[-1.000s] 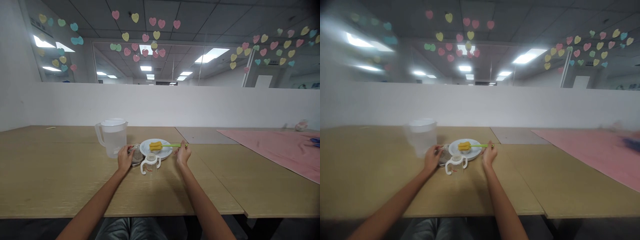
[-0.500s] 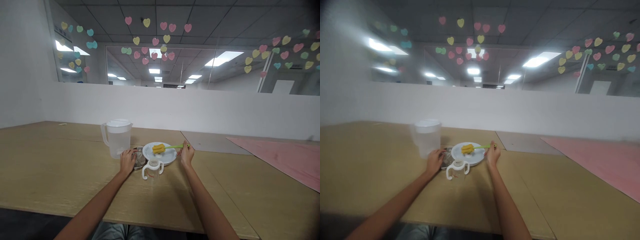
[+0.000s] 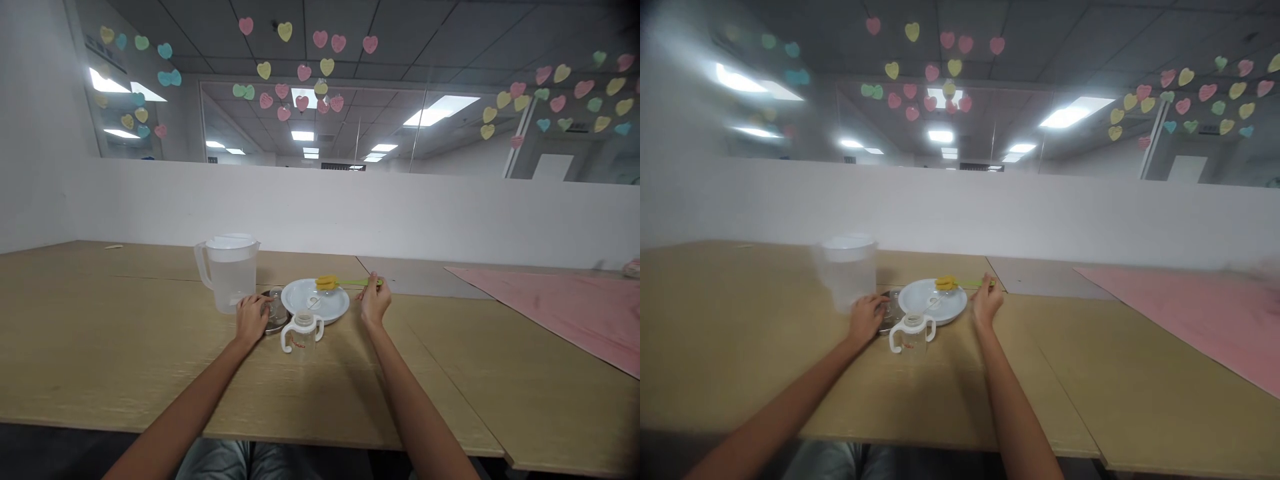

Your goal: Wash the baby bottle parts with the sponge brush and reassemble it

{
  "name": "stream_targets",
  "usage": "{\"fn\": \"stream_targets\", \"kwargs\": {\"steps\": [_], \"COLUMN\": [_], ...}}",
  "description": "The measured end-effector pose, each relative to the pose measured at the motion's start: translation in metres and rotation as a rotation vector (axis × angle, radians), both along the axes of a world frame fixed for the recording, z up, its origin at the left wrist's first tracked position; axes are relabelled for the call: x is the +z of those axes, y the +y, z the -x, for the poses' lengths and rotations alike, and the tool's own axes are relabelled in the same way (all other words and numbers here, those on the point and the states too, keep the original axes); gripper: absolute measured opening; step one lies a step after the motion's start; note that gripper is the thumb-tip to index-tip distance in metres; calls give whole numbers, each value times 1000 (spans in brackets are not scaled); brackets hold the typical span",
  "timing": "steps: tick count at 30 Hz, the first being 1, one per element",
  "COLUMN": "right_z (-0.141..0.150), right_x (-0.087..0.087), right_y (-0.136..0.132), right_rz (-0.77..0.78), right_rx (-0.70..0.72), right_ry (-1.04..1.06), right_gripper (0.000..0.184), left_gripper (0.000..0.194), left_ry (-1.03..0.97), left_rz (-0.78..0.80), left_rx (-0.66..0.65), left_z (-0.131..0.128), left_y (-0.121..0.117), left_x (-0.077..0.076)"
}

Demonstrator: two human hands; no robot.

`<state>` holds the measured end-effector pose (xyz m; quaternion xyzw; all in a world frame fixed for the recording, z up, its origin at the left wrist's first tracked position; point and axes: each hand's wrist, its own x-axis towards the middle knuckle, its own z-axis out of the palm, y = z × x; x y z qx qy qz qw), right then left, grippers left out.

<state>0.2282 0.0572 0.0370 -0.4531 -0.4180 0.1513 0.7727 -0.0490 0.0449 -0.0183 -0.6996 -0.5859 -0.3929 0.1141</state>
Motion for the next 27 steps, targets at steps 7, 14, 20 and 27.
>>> {"fn": "stream_targets", "kwargs": {"steps": [7, 14, 20, 27], "right_z": [16, 14, 20, 30], "right_x": [-3, -2, -6, -10], "right_y": [-14, -19, -15, -14], "right_rz": [-32, -47, 41, 72], "right_rx": [2, -133, 29, 207], "right_ry": [-640, -732, -498, -201], "right_gripper": [46, 49, 46, 45], "left_gripper": [26, 25, 26, 28], "left_ry": [-10, -3, -24, 61], "left_rz": [37, 36, -44, -95], "left_rx": [-37, -70, -80, -223], "left_z": [-1, -4, -6, -9], "left_y": [0, -2, -5, -9], "left_x": [0, 3, 7, 8]}}
